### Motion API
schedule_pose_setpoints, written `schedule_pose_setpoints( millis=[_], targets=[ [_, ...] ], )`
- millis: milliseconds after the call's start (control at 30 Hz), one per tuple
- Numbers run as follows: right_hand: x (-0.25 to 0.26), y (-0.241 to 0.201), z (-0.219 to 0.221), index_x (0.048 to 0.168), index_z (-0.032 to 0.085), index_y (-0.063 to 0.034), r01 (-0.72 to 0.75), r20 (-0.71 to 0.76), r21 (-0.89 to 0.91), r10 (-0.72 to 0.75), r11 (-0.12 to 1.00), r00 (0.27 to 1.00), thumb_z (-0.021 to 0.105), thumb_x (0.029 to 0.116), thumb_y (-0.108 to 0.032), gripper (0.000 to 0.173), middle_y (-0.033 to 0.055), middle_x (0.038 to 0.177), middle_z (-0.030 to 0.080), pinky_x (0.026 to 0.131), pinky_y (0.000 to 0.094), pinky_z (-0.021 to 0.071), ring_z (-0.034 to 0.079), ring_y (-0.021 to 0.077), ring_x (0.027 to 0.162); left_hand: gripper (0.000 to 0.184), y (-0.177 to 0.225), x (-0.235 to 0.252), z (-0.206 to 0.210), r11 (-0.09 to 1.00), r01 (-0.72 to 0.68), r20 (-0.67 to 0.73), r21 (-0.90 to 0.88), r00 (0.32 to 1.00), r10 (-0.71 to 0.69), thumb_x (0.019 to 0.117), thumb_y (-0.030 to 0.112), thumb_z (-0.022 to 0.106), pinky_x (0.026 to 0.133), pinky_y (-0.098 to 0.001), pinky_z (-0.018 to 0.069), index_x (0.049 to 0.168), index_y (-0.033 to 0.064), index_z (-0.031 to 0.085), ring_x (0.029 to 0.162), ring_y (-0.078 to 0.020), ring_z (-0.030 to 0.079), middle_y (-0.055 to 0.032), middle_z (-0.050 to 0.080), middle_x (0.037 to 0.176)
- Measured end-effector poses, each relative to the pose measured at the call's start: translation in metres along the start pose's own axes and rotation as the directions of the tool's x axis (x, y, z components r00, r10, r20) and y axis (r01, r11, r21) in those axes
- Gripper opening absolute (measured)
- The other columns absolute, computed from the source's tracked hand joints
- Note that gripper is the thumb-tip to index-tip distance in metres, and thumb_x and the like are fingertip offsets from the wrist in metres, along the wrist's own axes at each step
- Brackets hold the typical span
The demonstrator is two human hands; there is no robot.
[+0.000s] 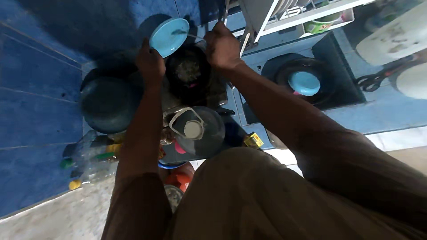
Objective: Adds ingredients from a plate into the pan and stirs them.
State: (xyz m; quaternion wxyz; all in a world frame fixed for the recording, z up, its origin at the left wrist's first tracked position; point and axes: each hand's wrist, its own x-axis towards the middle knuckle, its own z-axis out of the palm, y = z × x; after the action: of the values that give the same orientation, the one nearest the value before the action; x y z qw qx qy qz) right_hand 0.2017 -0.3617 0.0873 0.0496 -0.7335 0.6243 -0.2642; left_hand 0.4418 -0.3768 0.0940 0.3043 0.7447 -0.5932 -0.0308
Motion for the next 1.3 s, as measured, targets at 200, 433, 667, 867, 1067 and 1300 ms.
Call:
schedule_pose_setpoints(
  millis=[200,433,667,867,1067,1300],
  targets=[
    [0.004,-0.010,0.013,0.135,0.065,-0.0145,-0.198,0.093,0.032,0.195,0.980,0.976,0.066,0.0914,-0.013,0.044,0.0196,0.150,0.048,0.096,0.0538,0.0568,0.058,0.0377,0.128,0.045,0.011,-0.001,-0.001,0.999,0.032,0.033,-0.026,0.999,-0.031,0.1004,0.020,0.048,0.101,-0.0451,0.0535,0.143,0.0157,0.062,0.116,-0.0221,0.069,-0.0109,0.072,0.124],
    [-0.010,-0.013,0.018,0.129,0.068,-0.0166,-0.064,0.232,0.015,0.059,0.998,0.971,0.063,0.0938,-0.017,0.035,0.0175,0.146,0.052,0.088,0.0588,0.0587,0.062,0.0379,0.121,0.047,0.009,-0.003,0.002,1.000,0.023,-0.001,0.001,1.000,-0.023,0.0989,0.018,0.048,0.099,-0.0411,0.0541,0.145,0.0184,0.061,0.113,-0.0190,0.069,-0.0082,0.074,0.121],
    [0.003,-0.011,0.012,0.129,0.067,-0.0086,-0.105,0.158,-0.009,0.105,0.994,0.982,0.065,0.0918,-0.011,0.037,0.0205,0.150,0.046,0.095,0.0536,0.0574,0.055,0.0392,0.129,0.049,0.011,-0.005,-0.002,0.997,0.071,0.009,-0.005,0.997,-0.071,0.0941,0.017,0.053,0.098,-0.0449,0.0555,0.142,0.0180,0.063,0.113,-0.0214,0.070,-0.0097,0.073,0.121],
    [-0.011,-0.019,0.003,0.125,0.070,-0.0083,-0.067,0.167,-0.004,0.067,0.998,0.984,0.065,0.0939,-0.018,0.033,0.0207,0.143,0.051,0.094,0.0522,0.0582,0.060,0.0376,0.124,0.051,0.015,-0.011,-0.007,0.997,0.064,0.021,0.042,0.998,-0.065,0.0964,0.018,0.050,0.096,-0.0447,0.0562,0.146,0.0190,0.059,0.112,-0.0222,0.071,-0.0113,0.073,0.120],
    [-0.010,-0.009,0.019,0.129,0.067,-0.0090,-0.088,0.279,0.017,0.080,0.996,0.957,0.066,0.0931,-0.016,0.037,0.0221,0.150,0.046,0.098,0.0562,0.0560,0.056,0.0400,0.129,0.049,0.015,-0.011,-0.007,0.996,0.069,-0.006,-0.054,0.998,-0.070,0.0957,0.016,0.052,0.097,-0.0420,0.0564,0.144,0.0172,0.062,0.111,-0.0188,0.071,-0.0094,0.074,0.120],
    [-0.020,-0.006,0.020,0.127,0.070,-0.0129,-0.072,0.214,0.039,0.062,0.997,0.975,0.062,0.0943,-0.015,0.034,0.0187,0.144,0.052,0.094,0.0539,0.0580,0.062,0.0361,0.122,0.047,0.006,-0.014,-0.007,0.998,0.050,-0.059,-0.040,0.997,-0.053,0.0972,0.013,0.050,0.095,-0.0399,0.0569,0.143,0.0170,0.062,0.110,-0.0191,0.071,-0.0092,0.074,0.120]
  ],
)
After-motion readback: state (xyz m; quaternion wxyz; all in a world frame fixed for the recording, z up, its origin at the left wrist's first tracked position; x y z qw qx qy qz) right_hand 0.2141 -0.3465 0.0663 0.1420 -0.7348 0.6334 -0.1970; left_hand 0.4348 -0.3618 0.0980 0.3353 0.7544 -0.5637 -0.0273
